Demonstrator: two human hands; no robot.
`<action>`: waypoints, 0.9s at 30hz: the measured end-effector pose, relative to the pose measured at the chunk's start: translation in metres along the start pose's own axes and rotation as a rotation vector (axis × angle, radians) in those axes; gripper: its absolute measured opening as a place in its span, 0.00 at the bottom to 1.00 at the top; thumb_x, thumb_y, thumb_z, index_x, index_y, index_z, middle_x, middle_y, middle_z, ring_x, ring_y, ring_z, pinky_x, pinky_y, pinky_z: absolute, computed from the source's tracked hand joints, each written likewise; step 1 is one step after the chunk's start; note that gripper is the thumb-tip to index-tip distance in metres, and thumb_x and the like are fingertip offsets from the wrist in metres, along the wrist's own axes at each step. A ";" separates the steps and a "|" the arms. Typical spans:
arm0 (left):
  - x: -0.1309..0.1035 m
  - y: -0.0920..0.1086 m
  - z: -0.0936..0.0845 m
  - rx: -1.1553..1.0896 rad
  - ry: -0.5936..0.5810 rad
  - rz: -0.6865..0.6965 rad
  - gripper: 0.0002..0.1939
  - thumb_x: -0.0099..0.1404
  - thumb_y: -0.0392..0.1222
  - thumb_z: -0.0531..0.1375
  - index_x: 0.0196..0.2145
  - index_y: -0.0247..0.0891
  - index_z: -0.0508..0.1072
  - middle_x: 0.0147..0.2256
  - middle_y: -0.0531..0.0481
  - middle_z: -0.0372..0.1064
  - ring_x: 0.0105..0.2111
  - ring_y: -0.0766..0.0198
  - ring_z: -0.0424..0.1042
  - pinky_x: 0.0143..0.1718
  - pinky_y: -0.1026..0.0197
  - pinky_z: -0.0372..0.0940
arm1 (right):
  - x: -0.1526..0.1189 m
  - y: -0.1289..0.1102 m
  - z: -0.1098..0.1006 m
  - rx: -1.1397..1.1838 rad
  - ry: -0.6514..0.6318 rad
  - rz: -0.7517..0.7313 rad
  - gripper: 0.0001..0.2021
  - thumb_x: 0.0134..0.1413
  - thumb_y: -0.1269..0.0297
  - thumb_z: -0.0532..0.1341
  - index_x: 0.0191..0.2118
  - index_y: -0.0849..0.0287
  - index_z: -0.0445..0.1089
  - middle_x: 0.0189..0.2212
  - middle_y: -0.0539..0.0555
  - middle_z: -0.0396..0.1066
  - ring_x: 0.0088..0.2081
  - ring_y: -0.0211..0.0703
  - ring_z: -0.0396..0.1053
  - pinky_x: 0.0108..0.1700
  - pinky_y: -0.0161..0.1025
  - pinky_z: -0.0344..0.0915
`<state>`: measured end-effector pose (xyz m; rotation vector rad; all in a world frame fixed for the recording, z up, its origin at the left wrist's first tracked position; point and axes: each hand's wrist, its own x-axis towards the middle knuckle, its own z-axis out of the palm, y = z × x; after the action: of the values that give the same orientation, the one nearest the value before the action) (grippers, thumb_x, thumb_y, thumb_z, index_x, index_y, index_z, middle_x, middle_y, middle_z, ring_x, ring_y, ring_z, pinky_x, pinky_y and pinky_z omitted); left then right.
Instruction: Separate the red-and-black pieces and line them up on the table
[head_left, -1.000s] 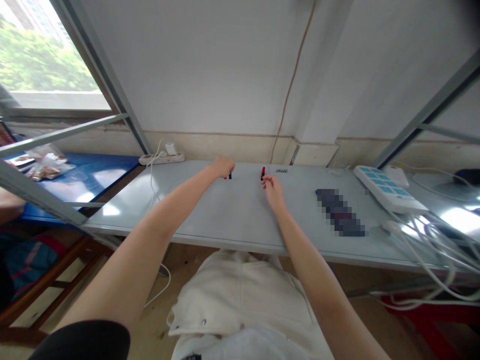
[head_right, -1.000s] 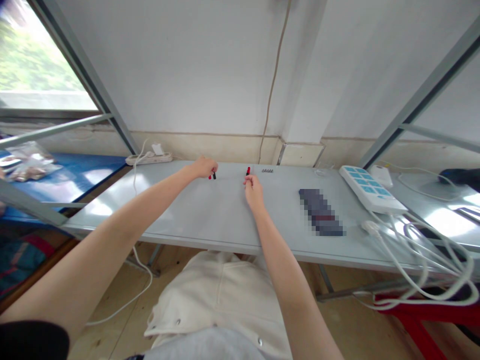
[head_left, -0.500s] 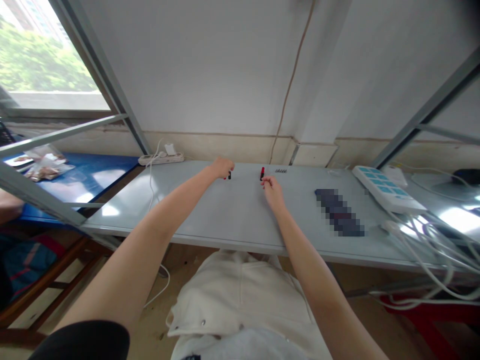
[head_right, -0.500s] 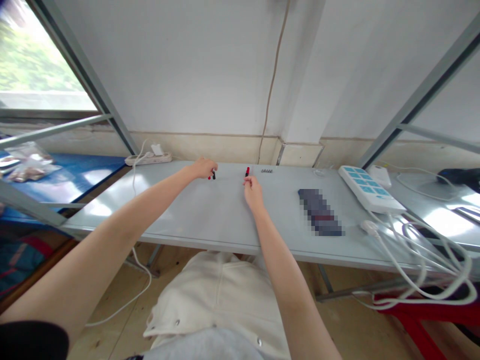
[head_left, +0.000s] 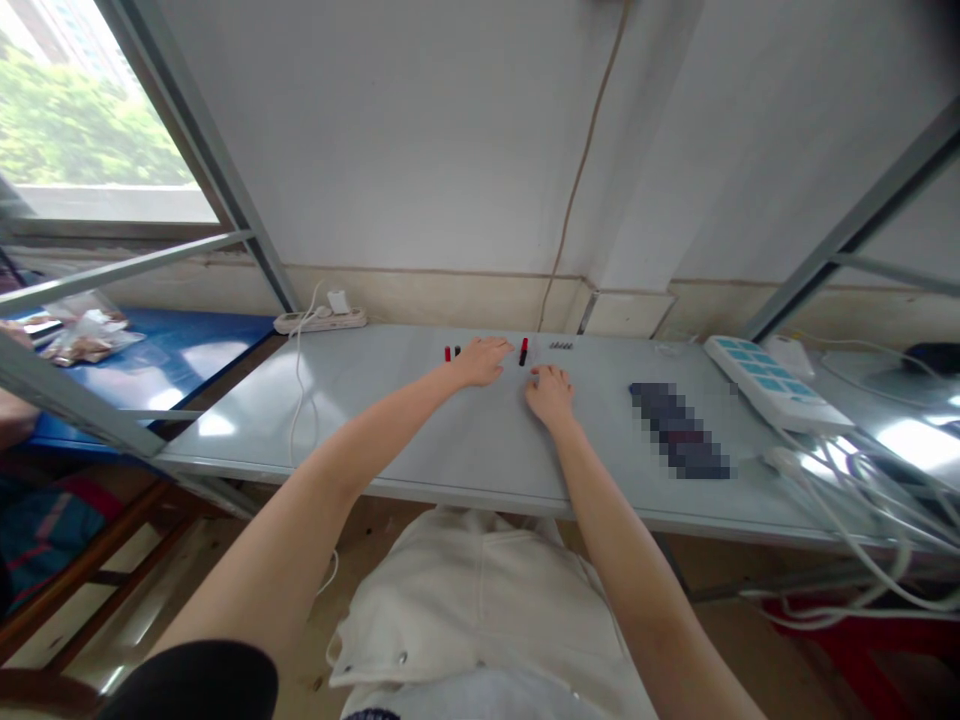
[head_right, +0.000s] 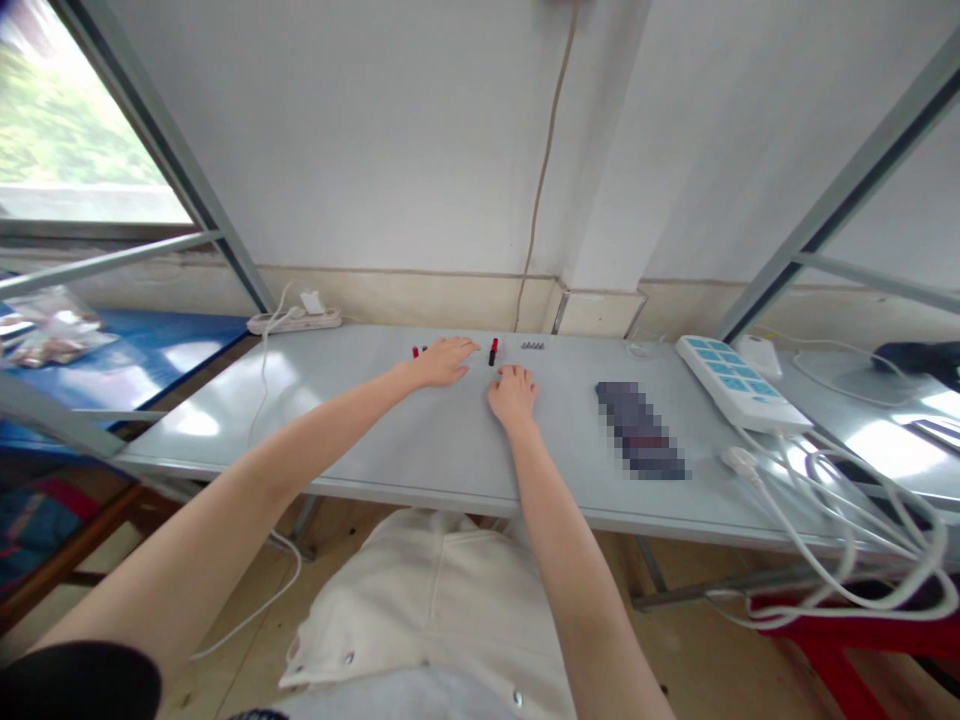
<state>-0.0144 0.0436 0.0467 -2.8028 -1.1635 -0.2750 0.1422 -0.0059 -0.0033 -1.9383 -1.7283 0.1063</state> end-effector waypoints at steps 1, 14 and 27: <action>0.001 0.005 0.006 -0.010 0.015 -0.010 0.25 0.59 0.37 0.50 0.55 0.36 0.55 0.54 0.41 0.56 0.53 0.56 0.56 0.49 0.55 0.53 | 0.000 0.001 0.001 -0.003 0.000 -0.004 0.18 0.46 0.71 0.49 0.45 0.61 0.65 0.47 0.62 0.62 0.51 0.53 0.55 0.49 0.51 0.53; 0.010 0.037 0.049 -0.087 0.199 -0.182 0.26 0.61 0.34 0.46 0.57 0.39 0.53 0.57 0.44 0.52 0.53 0.57 0.55 0.49 0.54 0.54 | 0.001 0.005 0.012 -0.073 -0.135 -0.016 0.23 0.54 0.63 0.46 0.55 0.62 0.57 0.59 0.62 0.48 0.61 0.57 0.40 0.55 0.65 0.37; 0.033 0.043 0.056 -0.381 0.357 -0.458 0.06 0.58 0.37 0.54 0.34 0.36 0.68 0.38 0.45 0.67 0.42 0.60 0.64 0.45 0.58 0.59 | 0.001 0.005 0.015 -0.096 -0.169 -0.038 0.24 0.57 0.60 0.42 0.58 0.60 0.53 0.61 0.62 0.44 0.61 0.55 0.39 0.55 0.66 0.34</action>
<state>0.0463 0.0447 -0.0020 -2.5559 -1.7889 -1.0847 0.1408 -0.0002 -0.0178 -2.0137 -1.9103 0.1812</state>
